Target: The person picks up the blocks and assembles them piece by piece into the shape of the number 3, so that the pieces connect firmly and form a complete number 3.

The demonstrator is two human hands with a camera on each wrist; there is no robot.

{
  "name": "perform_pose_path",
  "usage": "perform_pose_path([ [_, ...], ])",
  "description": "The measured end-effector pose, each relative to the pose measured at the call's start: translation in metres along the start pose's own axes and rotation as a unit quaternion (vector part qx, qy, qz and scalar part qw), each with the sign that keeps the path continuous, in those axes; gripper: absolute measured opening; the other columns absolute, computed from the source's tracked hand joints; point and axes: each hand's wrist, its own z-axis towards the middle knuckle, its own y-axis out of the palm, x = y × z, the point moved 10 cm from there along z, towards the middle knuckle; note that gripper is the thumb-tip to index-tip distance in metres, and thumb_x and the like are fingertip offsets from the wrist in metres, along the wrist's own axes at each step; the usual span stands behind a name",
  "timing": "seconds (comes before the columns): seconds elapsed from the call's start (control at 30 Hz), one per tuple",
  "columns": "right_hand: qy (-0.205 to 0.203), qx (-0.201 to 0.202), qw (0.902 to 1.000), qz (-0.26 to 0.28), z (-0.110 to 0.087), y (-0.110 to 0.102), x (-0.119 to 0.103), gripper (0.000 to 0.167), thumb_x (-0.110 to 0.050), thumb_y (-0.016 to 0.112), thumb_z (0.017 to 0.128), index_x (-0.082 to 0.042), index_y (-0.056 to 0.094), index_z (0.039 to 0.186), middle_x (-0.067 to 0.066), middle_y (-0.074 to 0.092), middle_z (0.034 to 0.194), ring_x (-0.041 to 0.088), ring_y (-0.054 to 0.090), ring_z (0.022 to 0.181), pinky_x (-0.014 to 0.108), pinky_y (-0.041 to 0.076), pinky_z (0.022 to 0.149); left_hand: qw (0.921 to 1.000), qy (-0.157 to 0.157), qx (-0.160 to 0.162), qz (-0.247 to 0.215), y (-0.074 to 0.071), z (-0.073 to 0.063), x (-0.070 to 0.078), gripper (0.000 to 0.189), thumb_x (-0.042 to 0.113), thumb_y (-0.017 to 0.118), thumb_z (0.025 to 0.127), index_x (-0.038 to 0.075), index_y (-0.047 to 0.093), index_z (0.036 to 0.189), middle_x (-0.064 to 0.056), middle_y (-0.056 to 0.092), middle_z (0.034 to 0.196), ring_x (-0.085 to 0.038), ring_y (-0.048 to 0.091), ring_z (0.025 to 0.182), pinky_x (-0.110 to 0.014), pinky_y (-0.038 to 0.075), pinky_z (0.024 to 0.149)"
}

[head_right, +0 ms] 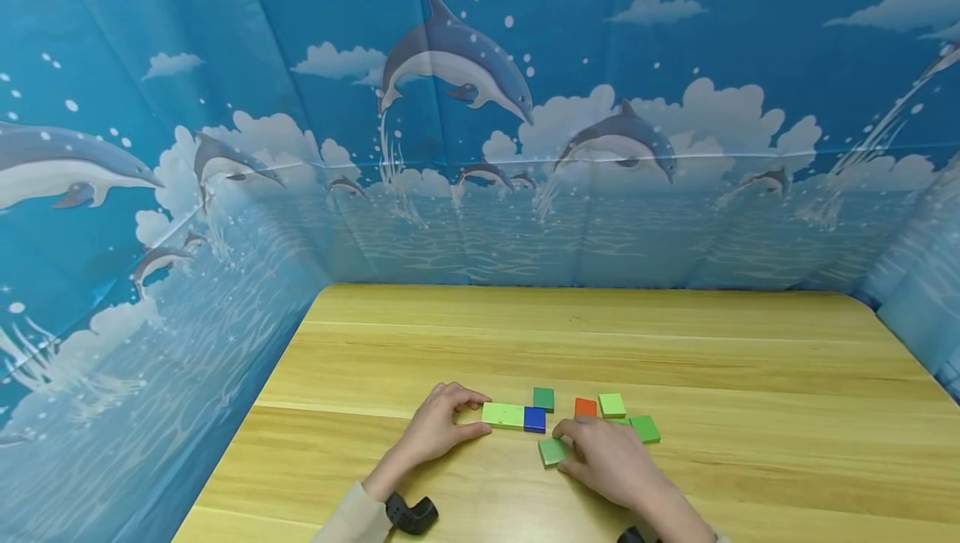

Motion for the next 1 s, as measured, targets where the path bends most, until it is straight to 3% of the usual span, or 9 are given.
perform_pose_path([
  [1.0,0.023,0.037,0.9989,-0.014,0.0071,-0.0020,-0.0003,0.030,-0.033,0.082,0.071,-0.019,0.071,0.096,-0.019,0.039,0.063,-0.002,0.035,0.053,0.022,0.029,0.044,1.0000,0.000,0.005,0.004,-0.0028,-0.0015,0.0028,0.037,0.041,0.077,0.077,0.024,0.070,0.109,0.014,0.056,0.092,-0.005,0.043,0.083,-0.021,0.037,0.070],
])
